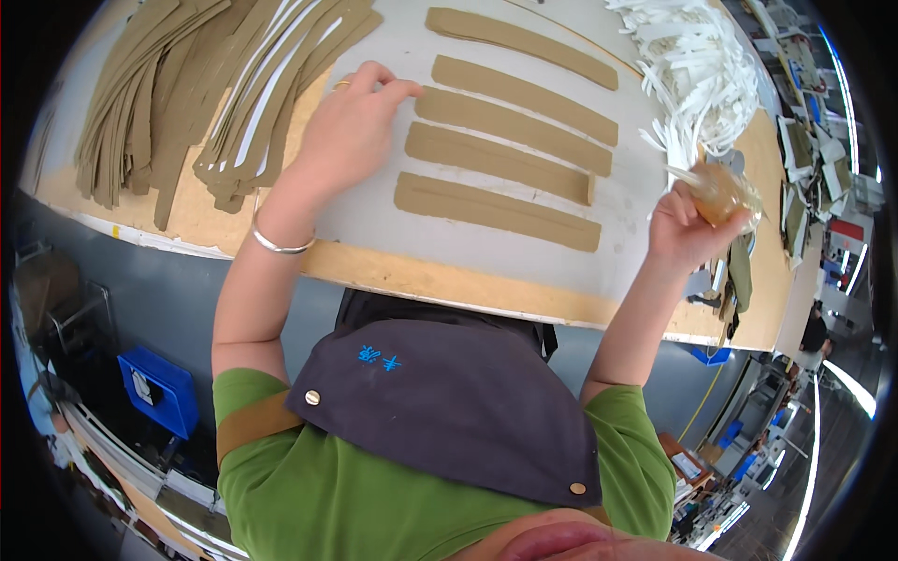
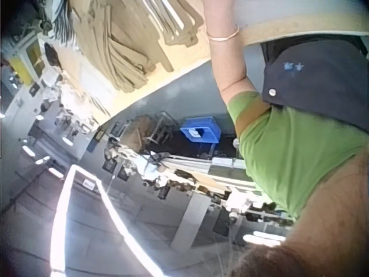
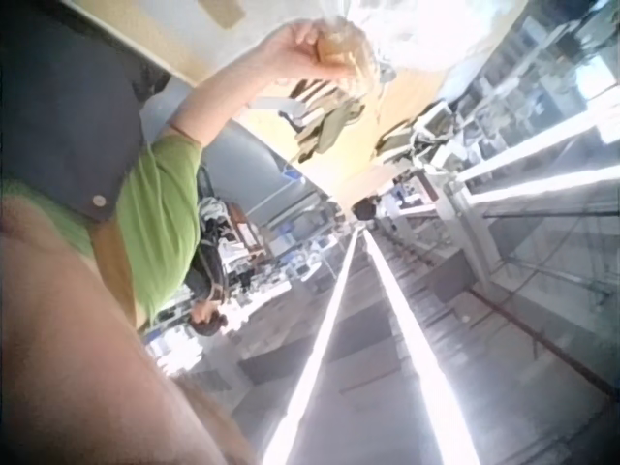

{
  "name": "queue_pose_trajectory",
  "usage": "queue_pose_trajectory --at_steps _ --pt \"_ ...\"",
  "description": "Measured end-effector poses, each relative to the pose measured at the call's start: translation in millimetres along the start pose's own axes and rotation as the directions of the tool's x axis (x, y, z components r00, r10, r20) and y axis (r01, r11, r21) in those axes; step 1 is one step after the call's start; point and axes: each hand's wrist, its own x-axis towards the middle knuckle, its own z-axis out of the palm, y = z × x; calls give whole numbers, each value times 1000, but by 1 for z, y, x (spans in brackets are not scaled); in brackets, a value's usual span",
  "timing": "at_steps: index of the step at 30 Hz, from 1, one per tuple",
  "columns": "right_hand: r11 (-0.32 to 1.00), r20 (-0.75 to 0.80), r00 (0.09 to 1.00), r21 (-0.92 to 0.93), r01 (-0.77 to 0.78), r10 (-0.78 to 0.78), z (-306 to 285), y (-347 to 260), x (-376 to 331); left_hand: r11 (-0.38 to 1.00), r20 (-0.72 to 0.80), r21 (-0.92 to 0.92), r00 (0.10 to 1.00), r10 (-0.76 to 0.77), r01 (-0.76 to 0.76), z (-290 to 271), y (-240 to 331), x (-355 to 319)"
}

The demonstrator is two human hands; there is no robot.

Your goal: Applying adhesive and lining to pre-cut leather strap components.

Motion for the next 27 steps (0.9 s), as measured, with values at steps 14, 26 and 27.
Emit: queue_pose_trajectory --at_steps 14,26,27 --pt "654 264 962 -740 157 68 83 171 8 1000 -75 -22 997 -6 4 25 -6 -2" --pt "593 287 957 -779 205 47 91 175 10 1000 -118 -26 993 2 -6 26 -5 -3" --pt "585 275 961 -786 200 40 91 174 11 1000 -124 -23 992 6 -9 26 -5 -3"
